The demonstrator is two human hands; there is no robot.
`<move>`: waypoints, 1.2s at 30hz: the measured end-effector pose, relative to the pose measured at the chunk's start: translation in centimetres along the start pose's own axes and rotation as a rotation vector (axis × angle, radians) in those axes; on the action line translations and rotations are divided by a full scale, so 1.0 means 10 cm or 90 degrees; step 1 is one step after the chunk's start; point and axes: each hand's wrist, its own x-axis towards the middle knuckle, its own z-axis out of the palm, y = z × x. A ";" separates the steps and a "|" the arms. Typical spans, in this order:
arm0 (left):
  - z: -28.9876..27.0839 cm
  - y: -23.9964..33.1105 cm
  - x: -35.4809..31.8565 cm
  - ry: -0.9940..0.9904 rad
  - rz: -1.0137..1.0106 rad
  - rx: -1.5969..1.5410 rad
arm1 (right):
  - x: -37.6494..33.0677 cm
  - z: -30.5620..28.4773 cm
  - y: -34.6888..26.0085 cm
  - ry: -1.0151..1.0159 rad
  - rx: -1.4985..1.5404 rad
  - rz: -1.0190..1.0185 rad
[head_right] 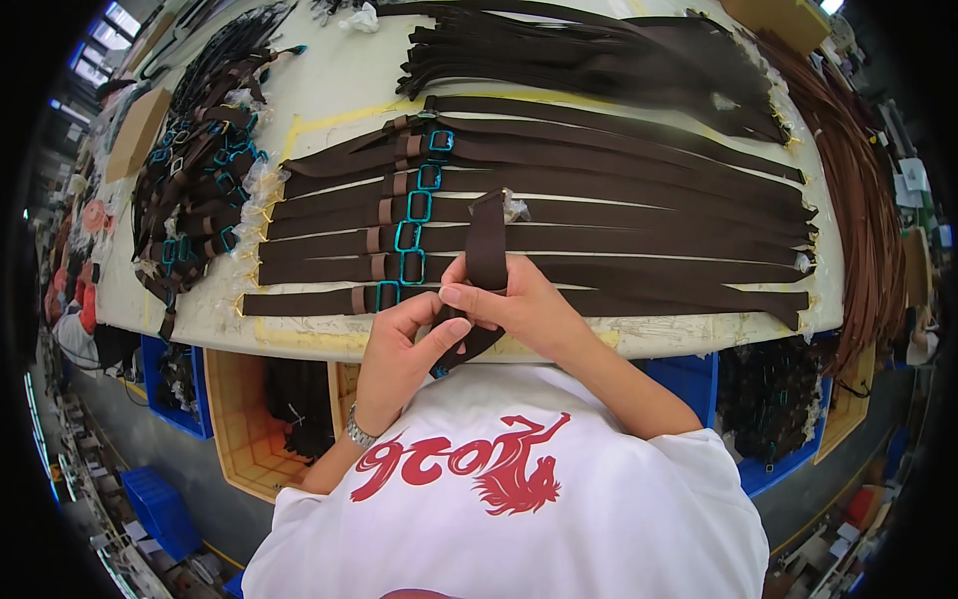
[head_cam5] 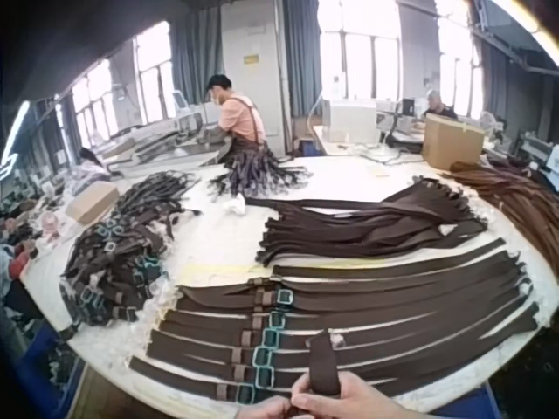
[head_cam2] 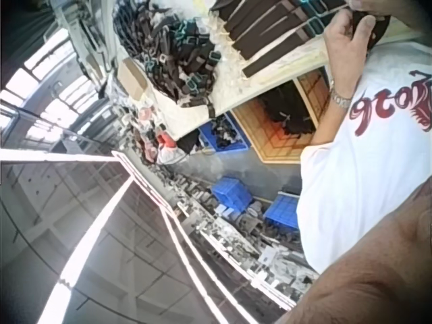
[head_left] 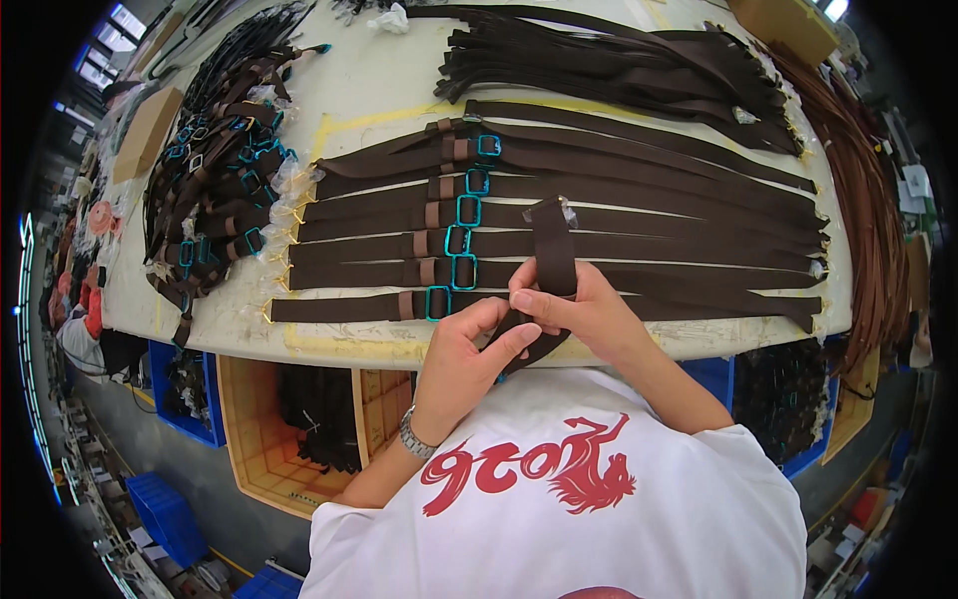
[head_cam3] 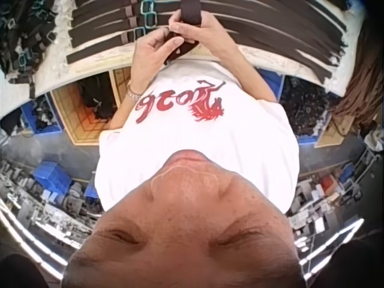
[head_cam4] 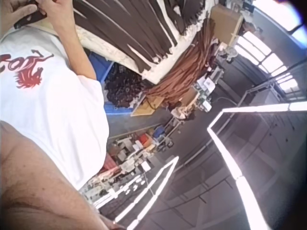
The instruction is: The person assembles brown fabric belts by threading the strap through metal buckles. They repeatedly pick up a belt, fold the end, and pass it through a buckle to create a loop, then place the finished belt on a pile on the table.
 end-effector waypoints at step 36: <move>-0.06 -0.05 -0.11 0.140 0.338 0.436 | -0.06 0.43 0.26 -0.023 0.248 -0.014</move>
